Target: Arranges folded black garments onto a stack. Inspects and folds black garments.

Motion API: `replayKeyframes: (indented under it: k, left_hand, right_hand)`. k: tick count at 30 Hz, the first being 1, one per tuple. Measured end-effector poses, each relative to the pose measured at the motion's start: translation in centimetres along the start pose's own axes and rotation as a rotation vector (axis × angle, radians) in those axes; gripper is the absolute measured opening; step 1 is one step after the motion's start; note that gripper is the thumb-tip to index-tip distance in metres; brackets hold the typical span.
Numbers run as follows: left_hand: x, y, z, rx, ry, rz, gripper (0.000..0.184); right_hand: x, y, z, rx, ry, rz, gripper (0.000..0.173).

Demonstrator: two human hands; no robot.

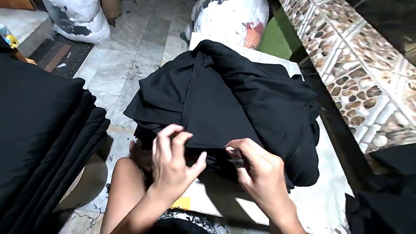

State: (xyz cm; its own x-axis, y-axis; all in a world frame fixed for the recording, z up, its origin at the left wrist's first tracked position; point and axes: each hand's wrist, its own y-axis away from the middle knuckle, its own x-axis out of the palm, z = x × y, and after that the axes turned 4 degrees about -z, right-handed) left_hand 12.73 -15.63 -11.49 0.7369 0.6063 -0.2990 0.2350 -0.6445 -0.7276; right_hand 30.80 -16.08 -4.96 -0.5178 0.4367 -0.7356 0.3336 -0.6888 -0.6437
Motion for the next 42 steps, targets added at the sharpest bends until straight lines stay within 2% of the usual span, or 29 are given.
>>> replayKeyframes:
  k: [2, 4, 5, 7, 9, 11, 13, 16, 19, 22, 27, 31, 37, 42]
  left_hand:
    - [1.7, -0.9, 0.4, 0.045, 0.024, -0.005, 0.020]
    - [2.5, -1.5, 0.1, -0.056, 0.373, 0.001, 0.019]
    - [2.5, -1.8, -0.6, -0.171, 0.672, 0.041, 0.020]
    - [1.8, -2.2, -1.8, -0.518, 1.251, 0.195, 0.028]
    - [1.5, -2.3, -1.9, -0.777, 1.465, 0.228, 0.034]
    - [1.2, -2.2, -1.4, -0.771, 1.494, 0.182, 0.028]
    - [0.7, -2.0, -0.9, -0.661, 1.437, 0.140, 0.026]
    - [0.4, -1.8, -0.7, -0.534, 1.215, 0.071, 0.015]
    - [-0.5, -1.5, -1.1, -0.478, 1.169, 0.102, 0.008]
    - [-1.2, -0.8, -1.3, -0.377, 1.193, 0.207, 0.012]
    - [-1.3, -0.1, -1.5, -0.222, 1.026, 0.204, 0.018]
    - [-1.1, 0.1, -1.1, -0.207, 0.997, 0.179, 0.016]
    - [-1.3, 0.4, -1.1, -0.304, 1.116, 0.233, 0.016]
    - [-1.0, 0.3, -0.7, -0.273, 1.067, 0.238, 0.023]
  right_hand:
    - [-1.1, -0.8, 0.2, -0.002, 0.068, -0.082, 0.021]
    - [-1.4, -1.6, -0.1, 0.060, 0.099, -0.149, 0.020]
    - [-1.2, -1.9, -0.6, 0.109, 0.112, -0.176, 0.019]
    - [0.2, -2.3, -1.9, 0.225, 0.126, -0.189, 0.015]
    - [1.8, -2.2, -2.6, 0.322, 0.122, -0.159, 0.017]
    - [1.9, -1.9, -1.7, 0.333, 0.115, -0.167, 0.026]
    - [1.2, -0.7, 0.4, 0.317, 0.036, -0.149, 0.037]
    - [1.0, 1.6, 3.4, 0.254, -0.179, -0.066, 0.033]
    - [1.6, 2.8, 4.7, 0.224, -0.322, -0.035, 0.028]
    - [1.9, 2.7, 4.9, 0.223, -0.328, -0.059, 0.026]
    - [2.4, 1.9, 5.2, 0.254, -0.357, -0.090, 0.026]
    - [2.7, 2.2, 5.3, 0.303, -0.441, -0.096, 0.022]
    - [2.4, 2.8, 4.7, 0.405, -0.400, -0.061, 0.019]
    - [2.5, 2.8, 4.5, 0.363, -0.485, -0.068, 0.022]
